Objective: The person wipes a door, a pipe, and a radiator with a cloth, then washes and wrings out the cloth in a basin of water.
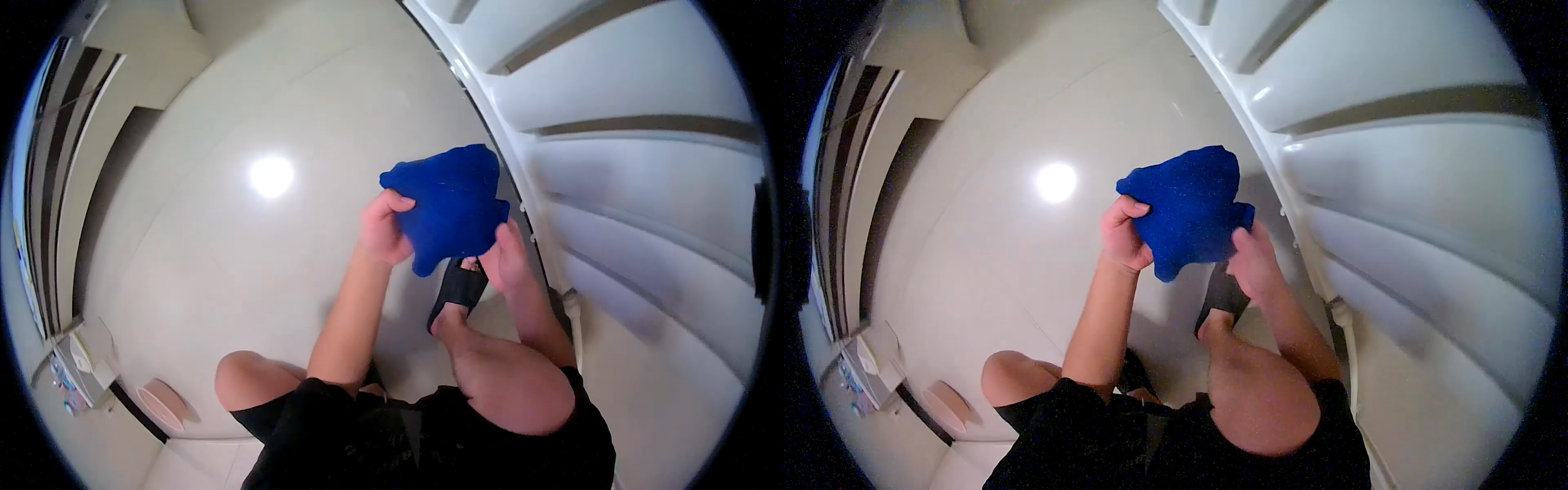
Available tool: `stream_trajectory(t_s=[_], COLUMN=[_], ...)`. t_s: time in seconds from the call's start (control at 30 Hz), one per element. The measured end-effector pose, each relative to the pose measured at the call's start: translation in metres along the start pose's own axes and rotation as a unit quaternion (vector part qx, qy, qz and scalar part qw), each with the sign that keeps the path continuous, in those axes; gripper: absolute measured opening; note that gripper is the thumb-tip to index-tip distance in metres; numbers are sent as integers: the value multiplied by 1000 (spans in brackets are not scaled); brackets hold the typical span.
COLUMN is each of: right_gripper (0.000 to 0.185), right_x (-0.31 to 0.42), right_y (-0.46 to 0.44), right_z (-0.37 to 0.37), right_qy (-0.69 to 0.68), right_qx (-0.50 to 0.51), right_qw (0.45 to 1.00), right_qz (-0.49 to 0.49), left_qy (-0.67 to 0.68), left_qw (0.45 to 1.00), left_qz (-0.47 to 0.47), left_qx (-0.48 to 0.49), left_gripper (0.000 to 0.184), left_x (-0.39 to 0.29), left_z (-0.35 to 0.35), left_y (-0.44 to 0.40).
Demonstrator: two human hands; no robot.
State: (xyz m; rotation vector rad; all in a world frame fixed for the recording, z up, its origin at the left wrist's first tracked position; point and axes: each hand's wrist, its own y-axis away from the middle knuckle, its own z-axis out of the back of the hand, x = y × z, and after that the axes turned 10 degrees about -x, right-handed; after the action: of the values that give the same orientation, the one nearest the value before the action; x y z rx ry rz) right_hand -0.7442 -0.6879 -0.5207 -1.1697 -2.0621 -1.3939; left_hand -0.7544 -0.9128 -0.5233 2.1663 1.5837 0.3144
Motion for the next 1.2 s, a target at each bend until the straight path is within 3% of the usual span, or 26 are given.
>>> stream_trajectory(t_s=[0.17,0.37,0.5,0.6,0.7,0.73,0.83,0.87,1.07,1.2], right_gripper=[39,36,34,33,32,31,31,30,38,35], right_x=[36,100,177,228,267,291,328,341,371,388], right_y=[-59,-88,-67,-37,-28,-20,20,20,84,95], right_z=[-82,-172,-243,-304,-311,-339,-375,-381,-449,-498], right_qy=[82,299,596,535,463,377,269,257,262,256], right_qx=[42,66,170,178,204,179,160,194,326,431], right_qw=[995,950,764,821,862,907,942,932,890,841], right_qz=[44,70,176,90,39,-53,-124,-168,-179,-203], left_qy=[-120,-106,-72,-47,18,54,103,91,66,74], left_qw=[982,963,941,925,926,928,900,895,869,817], left_qz=[-80,-149,-196,-232,-224,-225,-263,-276,-346,-444], left_qx=[-120,-198,-268,-297,-303,-293,-331,-339,-349,-360], left_gripper=[44,37,41,33,25,21,22,30,59,65], left_x=[-67,-126,-143,-145,-129,-133,-109,-106,-93,-103], left_z=[-16,-66,-119,-178,-247,-275,-328,-339,-390,-430], left_y=[8,55,106,146,187,190,218,222,262,253])
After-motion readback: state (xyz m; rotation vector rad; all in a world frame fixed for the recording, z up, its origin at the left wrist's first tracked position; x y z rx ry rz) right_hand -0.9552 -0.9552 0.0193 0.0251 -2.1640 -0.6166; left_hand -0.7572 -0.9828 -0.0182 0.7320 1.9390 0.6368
